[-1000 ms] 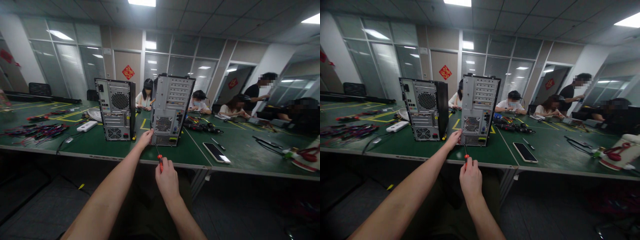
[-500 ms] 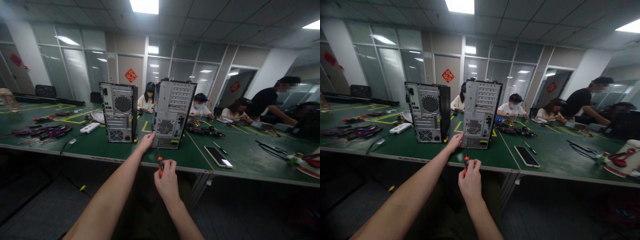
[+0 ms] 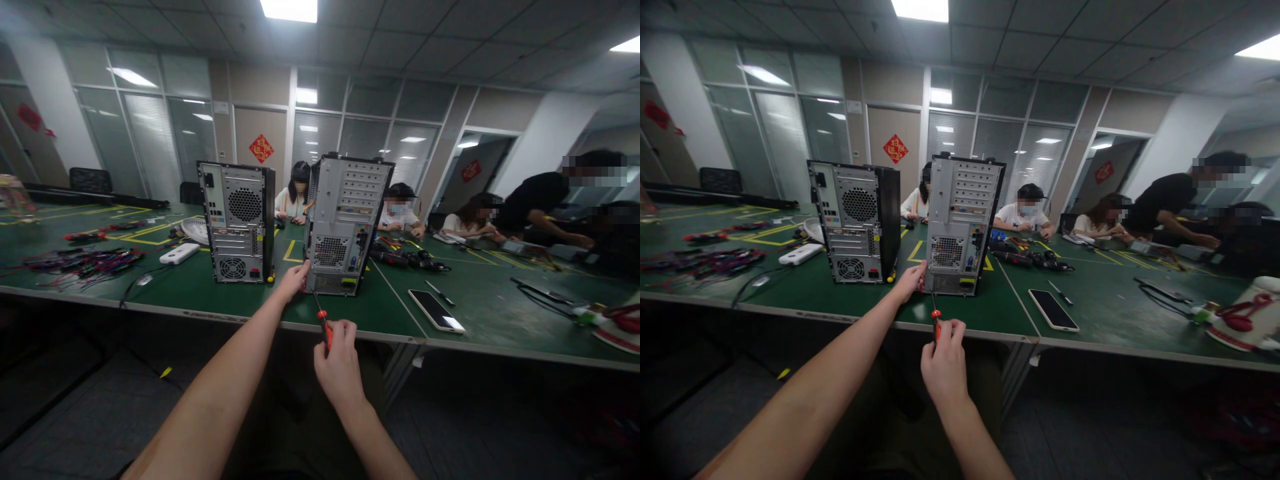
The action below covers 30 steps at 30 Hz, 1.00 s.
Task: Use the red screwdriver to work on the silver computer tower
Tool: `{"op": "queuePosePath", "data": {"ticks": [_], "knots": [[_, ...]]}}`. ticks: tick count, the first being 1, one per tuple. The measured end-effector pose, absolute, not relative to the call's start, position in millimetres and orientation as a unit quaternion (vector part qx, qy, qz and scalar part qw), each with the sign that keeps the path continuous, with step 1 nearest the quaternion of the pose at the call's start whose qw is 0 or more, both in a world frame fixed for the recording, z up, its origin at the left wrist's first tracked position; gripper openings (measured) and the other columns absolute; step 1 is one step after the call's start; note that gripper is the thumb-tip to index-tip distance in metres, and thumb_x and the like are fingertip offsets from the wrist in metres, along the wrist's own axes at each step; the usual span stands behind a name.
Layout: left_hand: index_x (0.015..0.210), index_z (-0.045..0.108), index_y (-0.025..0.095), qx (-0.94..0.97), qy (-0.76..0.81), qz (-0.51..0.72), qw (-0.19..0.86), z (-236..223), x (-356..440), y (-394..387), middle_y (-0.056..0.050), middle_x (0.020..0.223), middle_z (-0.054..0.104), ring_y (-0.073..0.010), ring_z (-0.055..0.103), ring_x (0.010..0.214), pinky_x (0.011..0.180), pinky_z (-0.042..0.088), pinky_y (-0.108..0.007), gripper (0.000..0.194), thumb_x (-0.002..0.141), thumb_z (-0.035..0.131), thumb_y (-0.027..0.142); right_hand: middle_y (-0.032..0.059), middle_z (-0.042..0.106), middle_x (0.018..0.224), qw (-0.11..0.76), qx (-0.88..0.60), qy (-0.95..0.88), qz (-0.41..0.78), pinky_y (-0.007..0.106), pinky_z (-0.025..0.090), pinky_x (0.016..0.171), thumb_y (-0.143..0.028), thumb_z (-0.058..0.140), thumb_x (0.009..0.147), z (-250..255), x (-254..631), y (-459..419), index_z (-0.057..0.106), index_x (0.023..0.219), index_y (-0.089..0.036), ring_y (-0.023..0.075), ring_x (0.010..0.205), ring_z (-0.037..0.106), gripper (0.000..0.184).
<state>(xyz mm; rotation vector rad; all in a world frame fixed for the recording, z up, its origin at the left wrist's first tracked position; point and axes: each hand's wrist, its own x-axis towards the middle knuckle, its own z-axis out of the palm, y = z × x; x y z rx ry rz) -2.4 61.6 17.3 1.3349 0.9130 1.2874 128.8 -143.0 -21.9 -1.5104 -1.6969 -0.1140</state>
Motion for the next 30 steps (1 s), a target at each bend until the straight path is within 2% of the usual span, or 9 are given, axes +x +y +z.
{"op": "queuePosePath", "data": {"ticks": [5, 7, 10, 14, 18, 20, 25, 28, 30], "knots": [[0.071, 0.052, 0.021, 0.557, 0.377, 0.534, 0.513, 15.2, -3.3, 63.0, 0.007, 0.052, 0.042, -0.0096, 0.046, 0.041, 0.044, 0.042, -0.024, 0.063, 0.08, 0.065, 0.082, 0.0109, 0.064, 0.106, 0.389, -0.598, -0.694, -0.094, 0.032, 0.058, 0.067, -0.03, 0.045, 0.108, -33.0, 139.3, -139.8, 0.057, 0.129, -0.016, 0.0233, 0.081, 0.072, 0.028], [0.071, 0.052, 0.021, 0.557, 0.378, 0.534, 0.512, 14.3, -3.8, 63.5, 0.007, 0.053, 0.043, -0.0095, 0.046, 0.042, 0.044, 0.042, -0.024, 0.064, 0.079, 0.065, 0.083, 0.0098, 0.064, 0.1, 0.391, -0.598, -0.693, -0.098, 0.032, 0.058, 0.066, -0.036, 0.041, 0.11, -35.0, 142.1, -137.9, 0.059, 0.124, -0.017, 0.0228, 0.079, 0.071, 0.03], [0.07, 0.052, 0.021, 0.558, 0.378, 0.534, 0.51, 14.3, -4.3, 63.4, 0.006, 0.054, 0.043, -0.0092, 0.046, 0.042, 0.044, 0.042, -0.024, 0.064, 0.079, 0.065, 0.083, 0.0122, 0.061, 0.11, 0.421, -0.596, -0.678, -0.092, 0.03, 0.057, 0.064, -0.039, 0.035, 0.112, -33.4, 141.9, -136.4, 0.063, 0.111, -0.019, 0.0204, 0.08, 0.07, 0.034], [0.069, 0.051, 0.021, 0.556, 0.383, 0.534, 0.509, 15.9, -4.1, 62.6, 0.006, 0.053, 0.043, -0.0089, 0.045, 0.041, 0.044, 0.041, -0.023, 0.065, 0.079, 0.065, 0.083, 0.012, 0.054, 0.118, 0.432, -0.593, -0.674, -0.082, 0.031, 0.057, 0.065, -0.036, 0.04, 0.11, -28.1, 136.9, -138.2, 0.068, 0.109, -0.021, 0.0187, 0.08, 0.068, 0.032], [0.069, 0.05, 0.021, 0.555, 0.385, 0.534, 0.508, 16.2, -3.6, 62.7, 0.007, 0.052, 0.043, -0.0087, 0.044, 0.041, 0.044, 0.041, -0.023, 0.065, 0.08, 0.064, 0.083, 0.0113, 0.051, 0.12, 0.433, -0.588, -0.683, -0.025, 0.034, 0.06, 0.075, -0.02, 0.05, 0.1, -23.4, 132.6, -143.5, 0.066, 0.108, -0.02, 0.0188, 0.083, 0.07, 0.018], [0.069, 0.05, 0.021, 0.555, 0.384, 0.534, 0.509, 16.0, -3.7, 62.9, 0.007, 0.052, 0.043, -0.0087, 0.044, 0.041, 0.043, 0.04, -0.023, 0.065, 0.08, 0.064, 0.083, 0.0122, 0.052, 0.122, 0.42, -0.597, -0.683, -0.011, 0.033, 0.06, 0.074, -0.013, 0.052, 0.094, -21.5, 132.1, -145.3, 0.064, 0.119, -0.019, 0.0195, 0.084, 0.071, 0.028], [0.069, 0.05, 0.021, 0.559, 0.381, 0.534, 0.507, 15.4, -4.9, 63.1, 0.006, 0.053, 0.043, -0.0088, 0.044, 0.042, 0.044, 0.04, -0.023, 0.064, 0.08, 0.065, 0.082, 0.0127, 0.062, 0.115, 0.388, -0.619, -0.682, -0.036, 0.031, 0.058, 0.069, -0.023, 0.046, 0.105, -20.0, 135.8, -143.5, 0.057, 0.135, -0.017, 0.0216, 0.083, 0.073, 0.032], [0.069, 0.051, 0.021, 0.559, 0.381, 0.534, 0.507, 15.4, -5.3, 62.9, 0.006, 0.053, 0.043, -0.0088, 0.044, 0.042, 0.044, 0.04, -0.023, 0.063, 0.08, 0.065, 0.082, 0.0101, 0.069, 0.101, 0.361, -0.624, -0.692, -0.046, 0.029, 0.057, 0.072, -0.028, 0.045, 0.109, -20.9, 138.1, -142.3, 0.06, 0.131, -0.017, 0.0225, 0.086, 0.074, 0.029], [0.069, 0.051, 0.021, 0.558, 0.381, 0.533, 0.509, 15.8, -5.4, 62.6, 0.007, 0.053, 0.043, -0.0088, 0.044, 0.042, 0.044, 0.04, -0.023, 0.063, 0.08, 0.065, 0.082, 0.0098, 0.069, 0.102, 0.353, -0.624, -0.695, -0.045, 0.029, 0.057, 0.073, -0.03, 0.05, 0.107, -20.6, 137.8, -143.6, 0.065, 0.124, -0.019, 0.0228, 0.088, 0.074, 0.025]]}}
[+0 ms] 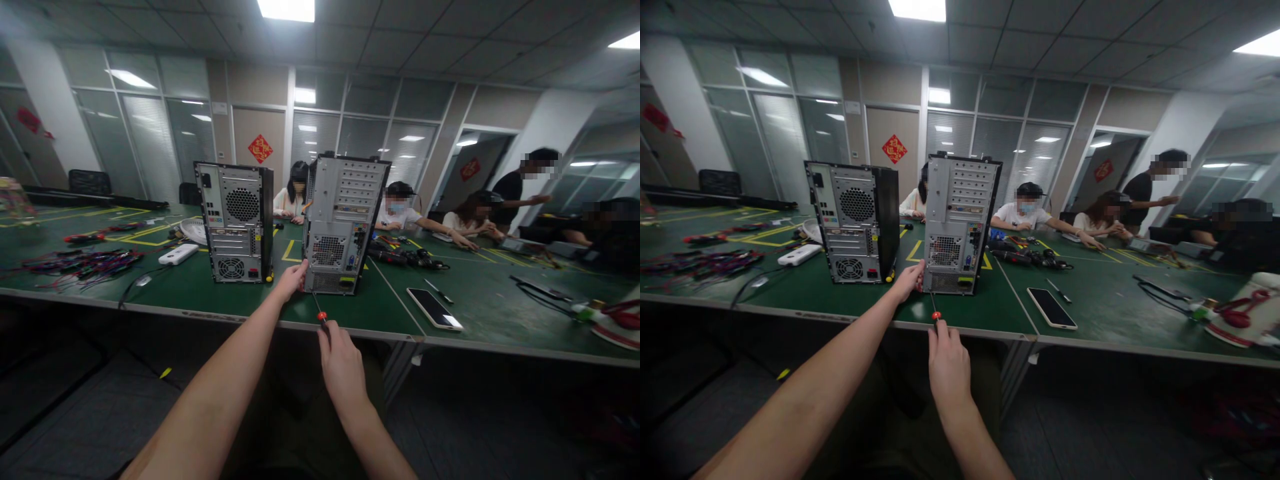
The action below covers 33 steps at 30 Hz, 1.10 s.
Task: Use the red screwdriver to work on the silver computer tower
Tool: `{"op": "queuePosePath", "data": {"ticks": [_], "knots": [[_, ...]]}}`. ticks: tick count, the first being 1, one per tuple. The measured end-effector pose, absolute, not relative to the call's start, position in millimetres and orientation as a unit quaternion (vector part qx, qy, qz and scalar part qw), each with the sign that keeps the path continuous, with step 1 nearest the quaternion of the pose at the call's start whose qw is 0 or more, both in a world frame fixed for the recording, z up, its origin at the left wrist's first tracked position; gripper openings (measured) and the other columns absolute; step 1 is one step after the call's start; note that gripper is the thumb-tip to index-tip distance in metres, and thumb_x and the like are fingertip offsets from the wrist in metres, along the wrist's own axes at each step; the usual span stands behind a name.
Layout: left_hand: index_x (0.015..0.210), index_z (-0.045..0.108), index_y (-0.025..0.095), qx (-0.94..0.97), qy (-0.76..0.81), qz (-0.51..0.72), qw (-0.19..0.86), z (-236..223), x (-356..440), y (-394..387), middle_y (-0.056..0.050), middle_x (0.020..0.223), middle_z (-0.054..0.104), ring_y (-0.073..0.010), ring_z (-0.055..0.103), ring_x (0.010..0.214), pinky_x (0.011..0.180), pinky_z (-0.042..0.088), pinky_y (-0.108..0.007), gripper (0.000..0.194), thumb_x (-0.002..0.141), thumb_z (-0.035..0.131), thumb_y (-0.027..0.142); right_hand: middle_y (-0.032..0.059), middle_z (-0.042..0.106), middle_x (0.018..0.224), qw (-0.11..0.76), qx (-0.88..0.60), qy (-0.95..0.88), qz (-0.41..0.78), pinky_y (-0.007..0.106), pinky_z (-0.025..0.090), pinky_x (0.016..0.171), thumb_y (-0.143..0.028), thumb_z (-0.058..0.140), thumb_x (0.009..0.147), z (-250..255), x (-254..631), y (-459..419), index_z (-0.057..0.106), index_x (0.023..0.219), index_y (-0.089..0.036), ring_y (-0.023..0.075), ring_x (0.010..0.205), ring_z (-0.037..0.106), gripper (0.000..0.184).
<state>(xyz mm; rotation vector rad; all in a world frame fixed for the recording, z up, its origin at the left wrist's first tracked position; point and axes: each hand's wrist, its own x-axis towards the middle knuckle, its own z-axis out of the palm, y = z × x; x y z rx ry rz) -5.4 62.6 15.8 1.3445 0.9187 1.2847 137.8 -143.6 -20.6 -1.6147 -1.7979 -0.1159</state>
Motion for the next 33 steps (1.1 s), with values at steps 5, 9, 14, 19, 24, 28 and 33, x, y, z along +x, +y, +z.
{"op": "queuePosePath", "data": {"ticks": [5, 9, 14, 19, 24, 28, 33], "knots": [[0.069, 0.051, 0.021, 0.556, 0.382, 0.532, 0.512, 16.3, -5.4, 61.8, 0.007, 0.054, 0.043, -0.009, 0.045, 0.042, 0.045, 0.041, -0.023, 0.064, 0.079, 0.066, 0.082, 0.0145, 0.058, 0.13, 0.398, -0.61, -0.685, -0.012, 0.034, 0.061, 0.079, -0.019, 0.061, 0.095, -13.3, 133.0, -152.7, 0.067, 0.124, -0.02, 0.0231, 0.094, 0.074, 0.03], [0.07, 0.051, 0.021, 0.556, 0.378, 0.536, 0.511, 14.6, -5.2, 62.7, 0.006, 0.054, 0.044, -0.0093, 0.046, 0.043, 0.045, 0.042, -0.023, 0.064, 0.078, 0.066, 0.083, 0.013, 0.061, 0.123, 0.4, -0.595, -0.697, 0.014, 0.033, 0.061, 0.079, -0.014, 0.057, 0.092, -7.4, 133.5, -156.2, 0.065, 0.126, -0.018, 0.0225, 0.091, 0.074, 0.036], [0.069, 0.05, 0.021, 0.555, 0.382, 0.534, 0.511, 13.6, -4.9, 64.8, 0.007, 0.053, 0.043, -0.0088, 0.044, 0.042, 0.045, 0.041, -0.023, 0.065, 0.078, 0.066, 0.083, 0.0114, 0.07, 0.113, 0.406, -0.585, -0.702, -0.007, 0.034, 0.058, 0.079, -0.024, 0.049, 0.104, -5.5, 139.2, -155.1, 0.062, 0.132, -0.019, 0.0245, 0.094, 0.074, 0.031], [0.069, 0.049, 0.022, 0.557, 0.383, 0.536, 0.505, 11.6, -4.4, 67.4, 0.007, 0.052, 0.043, -0.009, 0.045, 0.041, 0.044, 0.041, -0.023, 0.066, 0.078, 0.064, 0.085, 0.0091, 0.071, 0.107, 0.384, -0.588, -0.712, -0.012, 0.033, 0.056, 0.079, -0.024, 0.047, 0.106, -2.2, 143.3, -156.6, 0.069, 0.116, -0.021, 0.0233, 0.09, 0.073, 0.024], [0.07, 0.049, 0.022, 0.56, 0.378, 0.537, 0.505, 10.1, -4.4, 68.3, 0.007, 0.052, 0.043, -0.0085, 0.043, 0.041, 0.044, 0.041, -0.023, 0.068, 0.075, 0.064, 0.087, 0.0092, 0.065, 0.117, 0.391, -0.579, -0.715, 0.007, 0.032, 0.057, 0.081, -0.013, 0.058, 0.095, -0.2, 144.2, -159.1, 0.071, 0.114, -0.024, 0.0201, 0.089, 0.072, 0.025], [0.07, 0.049, 0.022, 0.558, 0.376, 0.537, 0.509, 11.3, -4.8, 66.8, 0.008, 0.053, 0.042, -0.0083, 0.043, 0.041, 0.044, 0.042, -0.023, 0.069, 0.073, 0.064, 0.089, 0.0084, 0.066, 0.109, 0.382, -0.568, -0.729, 0.019, 0.031, 0.057, 0.079, -0.014, 0.056, 0.095, -0.3, 142.2, -160.4, 0.069, 0.117, -0.023, 0.0204, 0.086, 0.072, 0.027], [0.069, 0.049, 0.022, 0.56, 0.375, 0.538, 0.507, 13.0, -5.0, 64.8, 0.007, 0.052, 0.043, -0.009, 0.044, 0.041, 0.044, 0.041, -0.023, 0.068, 0.074, 0.064, 0.088, 0.0073, 0.069, 0.099, 0.393, -0.557, -0.73, 0.041, 0.03, 0.054, 0.072, -0.023, 0.049, 0.1, -1.8, 138.7, -158.0, 0.062, 0.111, -0.023, 0.0223, 0.084, 0.073, 0.018]]}}
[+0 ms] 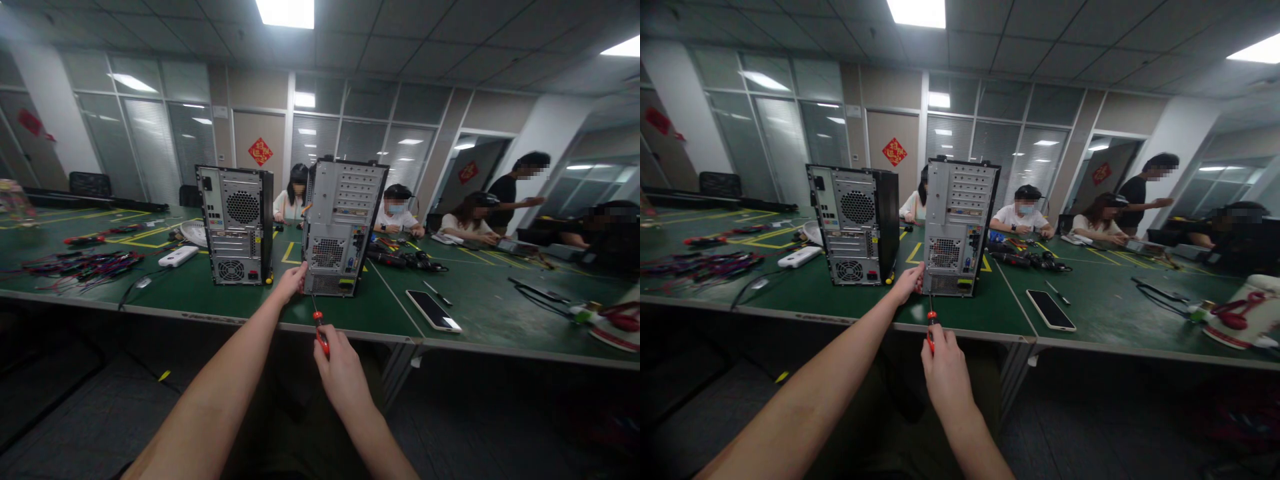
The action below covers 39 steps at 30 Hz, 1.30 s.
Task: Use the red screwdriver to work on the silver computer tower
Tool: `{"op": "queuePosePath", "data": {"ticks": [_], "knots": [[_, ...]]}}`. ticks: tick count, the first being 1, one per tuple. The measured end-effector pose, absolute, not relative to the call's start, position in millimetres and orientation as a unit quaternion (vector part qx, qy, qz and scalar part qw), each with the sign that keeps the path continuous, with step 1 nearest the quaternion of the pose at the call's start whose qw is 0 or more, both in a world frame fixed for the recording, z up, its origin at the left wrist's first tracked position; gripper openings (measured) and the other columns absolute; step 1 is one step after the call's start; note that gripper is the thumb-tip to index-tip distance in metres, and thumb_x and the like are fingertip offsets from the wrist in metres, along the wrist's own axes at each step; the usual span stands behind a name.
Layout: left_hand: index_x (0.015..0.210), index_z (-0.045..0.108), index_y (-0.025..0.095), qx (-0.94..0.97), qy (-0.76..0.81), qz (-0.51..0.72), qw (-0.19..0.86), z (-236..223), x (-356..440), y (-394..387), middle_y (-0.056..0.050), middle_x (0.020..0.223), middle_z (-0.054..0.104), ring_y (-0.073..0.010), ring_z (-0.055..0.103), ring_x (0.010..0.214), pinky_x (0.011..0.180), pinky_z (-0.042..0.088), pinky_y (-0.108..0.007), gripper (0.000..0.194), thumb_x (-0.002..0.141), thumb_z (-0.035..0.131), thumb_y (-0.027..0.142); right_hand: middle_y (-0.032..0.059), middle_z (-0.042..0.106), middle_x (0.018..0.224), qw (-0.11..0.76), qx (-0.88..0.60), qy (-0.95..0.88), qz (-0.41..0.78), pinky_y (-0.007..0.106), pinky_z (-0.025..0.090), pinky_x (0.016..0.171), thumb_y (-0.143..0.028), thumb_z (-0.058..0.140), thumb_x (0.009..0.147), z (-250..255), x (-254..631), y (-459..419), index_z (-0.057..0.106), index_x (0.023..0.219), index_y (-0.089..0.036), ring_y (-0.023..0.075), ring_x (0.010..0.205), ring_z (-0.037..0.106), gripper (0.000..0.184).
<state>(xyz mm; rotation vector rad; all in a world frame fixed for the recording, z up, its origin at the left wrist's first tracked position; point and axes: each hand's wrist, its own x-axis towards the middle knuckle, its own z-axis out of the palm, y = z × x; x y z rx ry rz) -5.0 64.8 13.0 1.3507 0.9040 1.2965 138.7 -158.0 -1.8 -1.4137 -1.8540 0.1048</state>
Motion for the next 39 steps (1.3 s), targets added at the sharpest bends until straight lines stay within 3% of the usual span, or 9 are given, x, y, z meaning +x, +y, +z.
{"op": "queuePosePath", "data": {"ticks": [4, 8, 10, 14, 21, 25, 30, 34, 39], "knots": [[0.069, 0.05, 0.022, 0.559, 0.377, 0.539, 0.505, 13.7, -4.9, 63.5, 0.006, 0.052, 0.044, -0.0092, 0.045, 0.041, 0.044, 0.04, -0.023, 0.066, 0.077, 0.064, 0.086, 0.001, 0.069, 0.075, 0.44, -0.569, -0.672, 0.177, 0.027, 0.049, 0.057, -0.041, 0.039, 0.106, -5.5, 136.8, -152.5, 0.051, 0.105, -0.024, 0.0209, 0.062, 0.072, 0.02], [0.069, 0.05, 0.021, 0.558, 0.377, 0.538, 0.508, 13.5, -5.1, 63.3, 0.006, 0.053, 0.045, -0.009, 0.046, 0.042, 0.045, 0.04, -0.023, 0.066, 0.077, 0.064, 0.085, -0.0042, 0.066, 0.062, 0.475, -0.559, -0.621, 0.274, 0.027, 0.051, 0.057, -0.054, 0.037, 0.106, -5.4, 135.8, -151.2, 0.047, 0.109, -0.025, 0.0213, 0.056, 0.072, 0.031], [0.07, 0.051, 0.021, 0.56, 0.376, 0.537, 0.506, 12.9, -5.3, 63.7, 0.006, 0.053, 0.045, -0.0091, 0.046, 0.042, 0.045, 0.041, -0.023, 0.066, 0.077, 0.064, 0.085, -0.003, 0.067, 0.066, 0.473, -0.562, -0.63, 0.25, 0.028, 0.052, 0.06, -0.05, 0.04, 0.105, -3.7, 135.7, -153.1, 0.05, 0.109, -0.024, 0.021, 0.059, 0.072, 0.028], [0.07, 0.051, 0.021, 0.559, 0.38, 0.536, 0.506, 12.4, -4.8, 64.9, 0.006, 0.053, 0.045, -0.0093, 0.046, 0.042, 0.044, 0.042, -0.023, 0.067, 0.076, 0.064, 0.087, 0.0049, 0.071, 0.092, 0.446, -0.56, -0.694, 0.082, 0.032, 0.055, 0.078, -0.028, 0.054, 0.098, -4.2, 136.1, -156.7, 0.064, 0.104, -0.023, 0.022, 0.084, 0.073, 0.013], [0.07, 0.05, 0.022, 0.553, 0.378, 0.539, 0.511, 13.2, -3.5, 65.0, 0.007, 0.052, 0.043, -0.009, 0.045, 0.041, 0.043, 0.04, -0.023, 0.066, 0.077, 0.064, 0.086, 0.0075, 0.063, 0.106, 0.409, -0.56, -0.72, -0.019, 0.032, 0.058, 0.081, -0.007, 0.059, 0.086, -13.0, 136.5, -156.8, 0.074, 0.105, -0.024, 0.0203, 0.086, 0.07, 0.03], [0.07, 0.051, 0.021, 0.554, 0.381, 0.537, 0.51, 13.4, -4.0, 64.2, 0.007, 0.052, 0.043, -0.0092, 0.045, 0.041, 0.043, 0.041, -0.023, 0.066, 0.077, 0.064, 0.086, 0.0049, 0.069, 0.097, 0.445, -0.557, -0.696, 0.08, 0.03, 0.057, 0.076, -0.025, 0.056, 0.096, -6.2, 134.9, -156.6, 0.067, 0.112, -0.025, 0.0209, 0.083, 0.073, 0.019], [0.071, 0.051, 0.021, 0.558, 0.378, 0.536, 0.509, 13.3, -4.7, 64.9, 0.006, 0.053, 0.044, -0.0092, 0.045, 0.041, 0.043, 0.041, -0.023, 0.065, 0.078, 0.065, 0.085, -0.0029, 0.066, 0.066, 0.457, -0.588, -0.624, 0.236, 0.027, 0.051, 0.058, -0.044, 0.041, 0.106, 0.4, 137.7, -154.7, 0.058, 0.115, -0.023, 0.0201, 0.058, 0.071, 0.028], [0.071, 0.052, 0.021, 0.559, 0.379, 0.535, 0.507, 12.5, -5.2, 65.7, 0.006, 0.053, 0.045, -0.0093, 0.046, 0.042, 0.044, 0.042, -0.023, 0.064, 0.079, 0.065, 0.083, 0.0057, 0.072, 0.095, 0.452, -0.566, -0.679, 0.121, 0.034, 0.058, 0.081, -0.028, 0.056, 0.097, -3.4, 139.1, -156.0, 0.066, 0.109, -0.023, 0.0228, 0.087, 0.074, 0.017], [0.07, 0.051, 0.021, 0.559, 0.38, 0.534, 0.509, 12.4, -5.5, 65.7, 0.007, 0.053, 0.044, -0.009, 0.045, 0.042, 0.044, 0.042, -0.023, 0.063, 0.081, 0.064, 0.082, 0.0135, 0.061, 0.128, 0.444, -0.545, -0.708, 0.07, 0.036, 0.059, 0.097, -0.012, 0.057, 0.09, -10.1, 137.4, -160.3, 0.07, 0.12, -0.021, 0.023, 0.107, 0.072, 0.034]]}}
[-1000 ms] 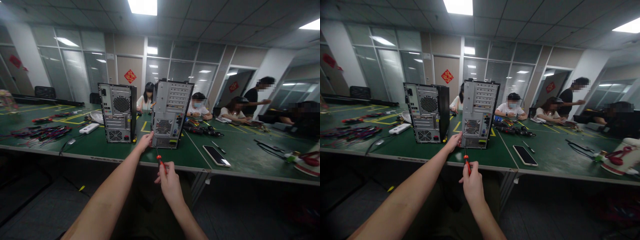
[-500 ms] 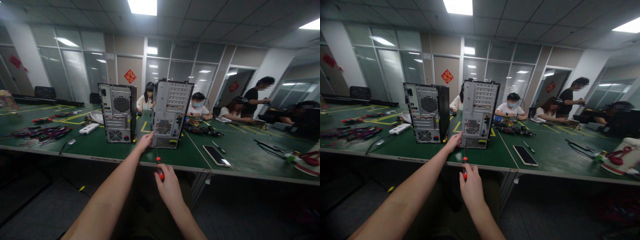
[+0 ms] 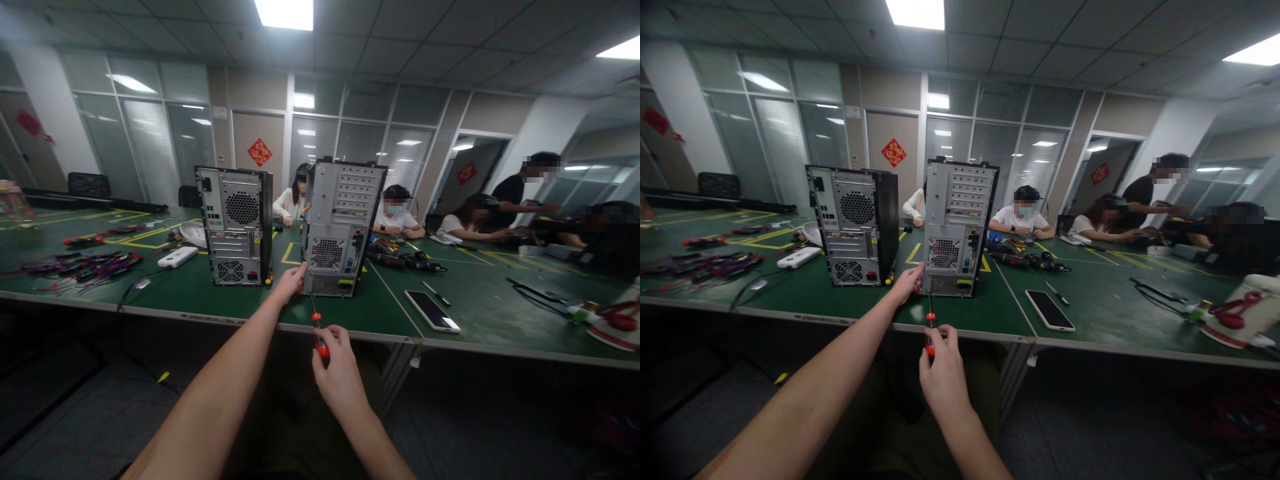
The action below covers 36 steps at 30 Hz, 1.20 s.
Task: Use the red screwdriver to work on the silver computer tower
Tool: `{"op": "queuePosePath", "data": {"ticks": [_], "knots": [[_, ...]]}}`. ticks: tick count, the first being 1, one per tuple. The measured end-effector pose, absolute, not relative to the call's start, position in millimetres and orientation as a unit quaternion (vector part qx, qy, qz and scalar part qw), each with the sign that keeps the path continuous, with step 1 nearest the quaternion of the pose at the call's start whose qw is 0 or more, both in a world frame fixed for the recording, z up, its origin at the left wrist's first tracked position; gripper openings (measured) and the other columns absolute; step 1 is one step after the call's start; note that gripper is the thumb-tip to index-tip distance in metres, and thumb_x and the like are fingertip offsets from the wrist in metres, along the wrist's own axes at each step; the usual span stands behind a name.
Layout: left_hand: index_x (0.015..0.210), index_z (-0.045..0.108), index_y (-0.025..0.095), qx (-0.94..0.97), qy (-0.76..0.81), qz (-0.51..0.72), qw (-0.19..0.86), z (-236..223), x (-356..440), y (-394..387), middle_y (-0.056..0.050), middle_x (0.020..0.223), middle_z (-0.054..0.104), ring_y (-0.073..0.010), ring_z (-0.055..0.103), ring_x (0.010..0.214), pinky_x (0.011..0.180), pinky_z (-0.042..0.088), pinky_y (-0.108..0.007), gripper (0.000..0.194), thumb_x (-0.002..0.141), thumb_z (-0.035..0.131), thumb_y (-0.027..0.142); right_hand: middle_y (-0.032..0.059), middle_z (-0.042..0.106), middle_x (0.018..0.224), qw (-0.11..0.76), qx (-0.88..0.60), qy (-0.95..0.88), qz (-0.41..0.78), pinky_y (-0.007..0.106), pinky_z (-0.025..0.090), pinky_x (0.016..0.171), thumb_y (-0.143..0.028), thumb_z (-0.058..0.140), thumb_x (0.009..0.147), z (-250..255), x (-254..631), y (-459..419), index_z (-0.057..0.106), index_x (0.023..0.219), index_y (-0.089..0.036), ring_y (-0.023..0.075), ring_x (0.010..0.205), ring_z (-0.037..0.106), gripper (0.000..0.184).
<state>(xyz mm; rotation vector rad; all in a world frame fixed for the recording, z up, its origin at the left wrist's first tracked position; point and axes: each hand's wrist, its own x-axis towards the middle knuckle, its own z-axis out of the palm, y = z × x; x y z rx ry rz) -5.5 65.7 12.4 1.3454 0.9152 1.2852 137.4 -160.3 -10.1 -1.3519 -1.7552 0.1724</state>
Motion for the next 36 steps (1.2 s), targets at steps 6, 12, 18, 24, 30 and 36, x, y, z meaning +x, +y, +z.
{"op": "queuePosePath", "data": {"ticks": [6, 12, 18, 24, 30, 36], "knots": [[0.07, 0.05, 0.021, 0.551, 0.376, 0.536, 0.517, 12.7, -4.6, 66.1, 0.007, 0.052, 0.044, -0.0084, 0.046, 0.041, 0.044, 0.041, -0.022, 0.064, 0.08, 0.066, 0.081, 0.013, 0.064, 0.128, 0.464, -0.492, -0.734, 0.066, 0.037, 0.061, 0.098, -0.022, 0.058, 0.099, -23.7, 144.6, -158.4, 0.067, 0.131, -0.022, 0.0245, 0.114, 0.072, 0.034], [0.069, 0.05, 0.021, 0.549, 0.377, 0.538, 0.517, 12.1, -5.0, 67.3, 0.007, 0.051, 0.043, -0.0082, 0.044, 0.04, 0.044, 0.04, -0.022, 0.063, 0.08, 0.066, 0.081, 0.0119, 0.074, 0.113, 0.533, -0.487, -0.681, 0.123, 0.038, 0.062, 0.092, -0.042, 0.061, 0.101, -38.6, 149.5, -151.6, 0.067, 0.122, -0.02, 0.0256, 0.104, 0.074, 0.03], [0.07, 0.051, 0.021, 0.552, 0.38, 0.538, 0.511, 12.4, -5.8, 67.1, 0.007, 0.051, 0.044, -0.0086, 0.045, 0.04, 0.044, 0.041, -0.022, 0.063, 0.079, 0.066, 0.081, 0.0023, 0.072, 0.092, 0.53, -0.48, -0.62, 0.323, 0.03, 0.062, 0.07, -0.051, 0.07, 0.093, -25.1, 140.7, -144.8, 0.063, 0.118, -0.021, 0.0185, 0.076, 0.073, 0.04], [0.07, 0.05, 0.021, 0.554, 0.382, 0.537, 0.509, 12.1, -6.3, 67.4, 0.007, 0.052, 0.045, -0.0089, 0.046, 0.04, 0.042, 0.04, -0.023, 0.065, 0.077, 0.066, 0.084, -0.0034, 0.064, 0.081, 0.516, -0.44, -0.567, 0.467, 0.03, 0.061, 0.071, -0.055, 0.079, 0.083, -9.1, 144.2, -142.9, 0.07, 0.116, -0.019, 0.0131, 0.068, 0.067, 0.05], [0.071, 0.052, 0.021, 0.557, 0.369, 0.542, 0.51, 9.6, -6.7, 68.3, 0.006, 0.053, 0.046, -0.0091, 0.048, 0.041, 0.043, 0.04, -0.022, 0.065, 0.078, 0.066, 0.084, 0.0041, 0.07, 0.112, 0.46, -0.382, -0.506, 0.622, 0.038, 0.059, 0.093, -0.043, 0.09, 0.073, 2.6, 157.9, -147.0, 0.065, 0.134, -0.023, 0.0181, 0.095, 0.075, 0.069], [0.07, 0.052, 0.02, 0.549, 0.375, 0.542, 0.514, 10.9, -6.2, 68.7, 0.006, 0.052, 0.045, -0.0081, 0.045, 0.04, 0.042, 0.039, -0.021, 0.064, 0.078, 0.067, 0.082, -0.0001, 0.068, 0.095, 0.471, -0.423, -0.577, 0.516, 0.029, 0.054, 0.074, -0.033, 0.082, 0.076, -3.5, 153.0, -144.6, 0.068, 0.122, -0.022, 0.0123, 0.074, 0.066, 0.05]]}}
